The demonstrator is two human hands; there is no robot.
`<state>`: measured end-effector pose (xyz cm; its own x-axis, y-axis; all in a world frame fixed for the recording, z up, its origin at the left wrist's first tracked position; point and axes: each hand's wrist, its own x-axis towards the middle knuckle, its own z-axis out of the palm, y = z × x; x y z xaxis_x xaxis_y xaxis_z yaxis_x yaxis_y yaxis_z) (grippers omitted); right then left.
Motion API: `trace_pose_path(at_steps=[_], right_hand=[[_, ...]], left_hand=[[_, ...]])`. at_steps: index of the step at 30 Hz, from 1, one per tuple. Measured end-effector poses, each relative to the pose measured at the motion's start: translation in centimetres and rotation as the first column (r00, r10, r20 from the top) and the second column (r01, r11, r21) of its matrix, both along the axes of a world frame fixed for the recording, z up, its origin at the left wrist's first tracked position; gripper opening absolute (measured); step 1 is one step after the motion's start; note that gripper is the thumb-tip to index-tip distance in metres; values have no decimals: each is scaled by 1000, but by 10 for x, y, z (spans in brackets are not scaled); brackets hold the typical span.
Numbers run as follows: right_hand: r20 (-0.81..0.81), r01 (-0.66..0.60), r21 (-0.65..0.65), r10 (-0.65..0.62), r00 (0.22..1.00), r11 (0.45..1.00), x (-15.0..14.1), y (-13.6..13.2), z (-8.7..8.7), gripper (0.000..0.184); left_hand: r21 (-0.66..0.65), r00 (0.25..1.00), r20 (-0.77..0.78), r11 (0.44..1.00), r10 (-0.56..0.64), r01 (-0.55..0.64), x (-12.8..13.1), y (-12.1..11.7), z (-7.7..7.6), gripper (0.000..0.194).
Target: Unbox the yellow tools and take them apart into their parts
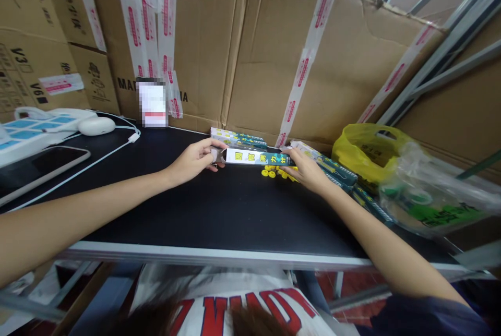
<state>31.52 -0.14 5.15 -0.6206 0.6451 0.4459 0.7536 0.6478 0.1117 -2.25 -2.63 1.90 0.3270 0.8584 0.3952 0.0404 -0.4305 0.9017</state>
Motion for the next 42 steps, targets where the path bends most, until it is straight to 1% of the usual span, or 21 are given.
trace_pose_path(at_steps=[3, 5, 7, 9, 10, 12, 13, 17, 20, 23, 28, 33, 36, 40, 42], right_hand=[[-2, -12, 15, 12, 1000, 1000, 0, 1, 0, 31], [1, -12, 26, 12, 1000, 1000, 1, 2, 1, 30], [10, -10, 37, 10, 1000, 999, 2, 2, 1, 30], [18, -9, 43, 8, 1000, 999, 2, 3, 2, 29], [19, -7, 43, 6, 1000, 999, 2, 3, 2, 28], [18, -1, 41, 0, 1000, 999, 2, 3, 2, 27], [16, 3, 40, -4, 1000, 999, 2, 2, 3, 27], [9, 17, 31, -18, 1000, 999, 2, 1, 4, 30], [6, 28, 17, -28, 1000, 999, 1, 0, 5, 33], [-7, 34, 10, -34, 999, 999, 1, 0, 5, 33], [-25, 15, 1, -15, 1000, 1000, 1, 0, 4, 35], [-47, -7, -16, 6, 999, 1000, 0, 0, 2, 35], [-57, -19, -31, 18, 998, 999, 1, 1, 1, 35], [-76, -25, -47, 22, 997, 999, 3, 3, -1, 35], [-85, -32, -54, 28, 996, 998, 4, 4, -1, 35]], left_hand=[[54, 998, -34, 998, 46, -44, -1, 1, -1, 35], [155, 988, -76, 981, 134, -121, -3, 1, 0, 31], [312, 962, -121, 929, 244, -197, -5, -1, 3, 27], [475, 926, -162, 850, 341, -230, -6, -5, 6, 23], [536, 909, -181, 813, 375, -229, -6, -7, 8, 21], [603, 889, -215, 771, 404, -204, -6, -12, 12, 18], [622, 883, -237, 762, 405, -183, -5, -13, 13, 18], [673, 845, -321, 731, 429, -116, -3, -16, 14, 20], [688, 822, -343, 717, 455, -110, -3, -15, 13, 22], [688, 812, -349, 716, 468, -117, -4, -13, 12, 22], [679, 797, -362, 723, 482, -129, -5, -11, 12, 23], [684, 777, -427, 727, 463, -58, -6, -8, 9, 22], [673, 768, -438, 737, 467, -63, -7, -7, 8, 22], [657, 790, -411, 748, 455, -89, -7, -8, 9, 19], [635, 815, -389, 766, 430, -101, -7, -9, 10, 14]])
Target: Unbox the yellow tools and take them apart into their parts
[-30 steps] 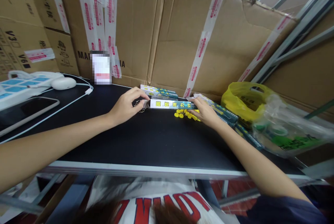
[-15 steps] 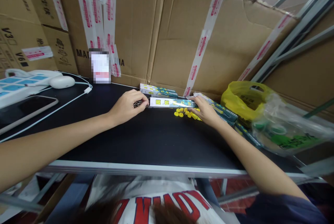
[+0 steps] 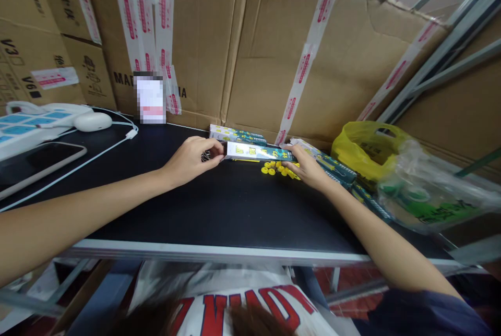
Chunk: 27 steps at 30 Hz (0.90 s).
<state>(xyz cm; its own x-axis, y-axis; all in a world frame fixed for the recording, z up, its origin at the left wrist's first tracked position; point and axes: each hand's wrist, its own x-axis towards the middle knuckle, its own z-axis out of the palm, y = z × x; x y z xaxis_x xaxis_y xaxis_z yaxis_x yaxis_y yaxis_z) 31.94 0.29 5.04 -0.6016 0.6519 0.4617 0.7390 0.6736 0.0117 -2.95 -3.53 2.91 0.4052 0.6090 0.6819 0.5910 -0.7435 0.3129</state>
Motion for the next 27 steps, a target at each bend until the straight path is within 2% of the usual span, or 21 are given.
trace_pose_path(at_steps=[4, 9, 15, 27], right_hand=[[-3, -34, -26, 34, 999, 999, 1, 2, 0, 34], [-27, -99, -38, 98, 995, 994, 2, 2, 0, 32], [-42, -93, -3, 93, 995, 996, 3, 2, 2, 33], [-37, -65, 117, 70, 997, 991, -2, -7, 7, 37]], left_hand=[[-103, 993, 106, 993, -43, 54, 1, -2, -1, 25], [-177, 987, 100, 974, -126, 143, 1, -3, -5, 35], [-196, 984, 103, 967, -144, 162, 1, -3, -5, 33], [-334, 945, 300, 914, -127, 229, 3, 6, -14, 20]])
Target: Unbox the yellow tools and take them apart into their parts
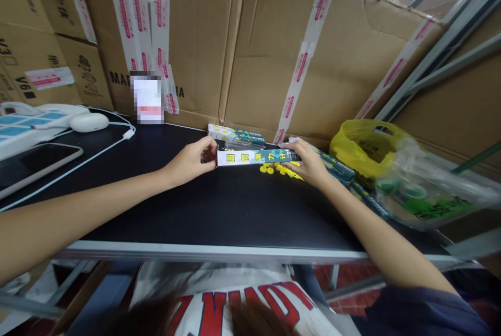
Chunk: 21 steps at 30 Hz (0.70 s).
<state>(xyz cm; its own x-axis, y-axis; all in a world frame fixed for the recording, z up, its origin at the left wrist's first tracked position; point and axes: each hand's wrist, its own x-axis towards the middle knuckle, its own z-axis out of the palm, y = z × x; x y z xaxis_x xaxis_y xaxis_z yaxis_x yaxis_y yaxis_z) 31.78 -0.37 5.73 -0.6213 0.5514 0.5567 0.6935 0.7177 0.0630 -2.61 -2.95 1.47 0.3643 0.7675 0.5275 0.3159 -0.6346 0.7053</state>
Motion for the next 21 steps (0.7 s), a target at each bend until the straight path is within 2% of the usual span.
trace_pose_path(at_steps=[5, 12, 21], right_hand=[[6, 3, 13, -3, 1000, 1000, 1, -1, 3, 40], [24, 36, 70, -38, 999, 997, 5, -2, 9, 38], [-20, 107, 101, -106, 994, 989, 25, 5, 21, 36]], left_hand=[[-34, 1000, 20, 999, 0, 1, 0, 2, -2, 18], [2, 997, -65, 999, 48, -48, 2, 0, 1, 13], [-69, 993, -89, 994, 77, -84, -1, -4, 7, 21]])
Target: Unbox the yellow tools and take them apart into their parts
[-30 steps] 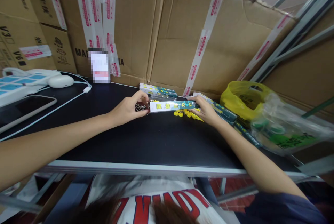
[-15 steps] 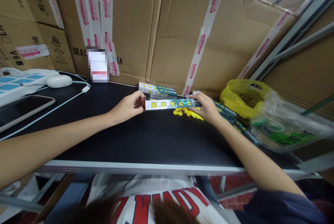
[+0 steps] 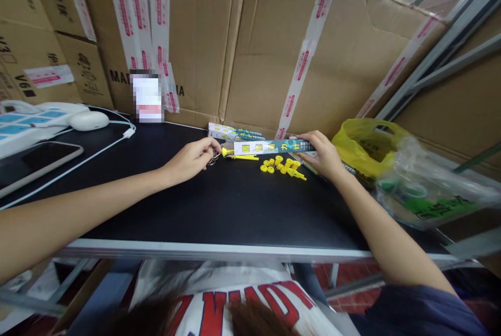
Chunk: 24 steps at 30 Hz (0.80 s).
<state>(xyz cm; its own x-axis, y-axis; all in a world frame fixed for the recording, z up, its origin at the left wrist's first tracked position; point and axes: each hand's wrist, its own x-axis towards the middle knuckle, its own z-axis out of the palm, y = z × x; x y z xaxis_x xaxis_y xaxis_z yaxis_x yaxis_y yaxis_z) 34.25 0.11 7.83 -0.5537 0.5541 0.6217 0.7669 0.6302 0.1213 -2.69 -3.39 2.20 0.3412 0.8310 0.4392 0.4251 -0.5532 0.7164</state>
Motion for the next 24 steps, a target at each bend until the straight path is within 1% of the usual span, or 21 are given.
trace_pose_path(at_steps=[4, 7, 10, 13, 15, 18, 24], right_hand=[[-7, -11, -14, 11, 1000, 1000, 0, 1, 0, 38], [-6, -22, -32, 22, 1000, 999, -4, -2, -2, 39], [6, -52, -33, 52, 999, 998, -8, -5, -4, 39], [28, -57, -40, 58, 998, 998, -11, -7, -3, 40], [40, -38, -44, 40, 998, 998, -9, -7, -2, 41], [39, 5, -28, -4, 999, 1000, -3, -5, 3, 41], [29, 123, 8, -123, 992, 992, 20, 3, 13, 43]], left_hand=[[-9, 1000, -14, 1000, 19, -19, -1, 1, -2, 21], [51, 993, -112, 998, 40, -35, -1, 0, -3, 29], [111, 975, -219, 994, 24, 0, -1, -1, -3, 32], [100, 964, -265, 994, -25, 53, -1, -1, -4, 30], [66, 965, -257, 995, -53, 73, -1, -1, -4, 28], [38, 980, -189, 996, -67, 75, -1, -2, -3, 25], [95, 998, -70, 995, 5, 2, -2, -3, 0, 22]])
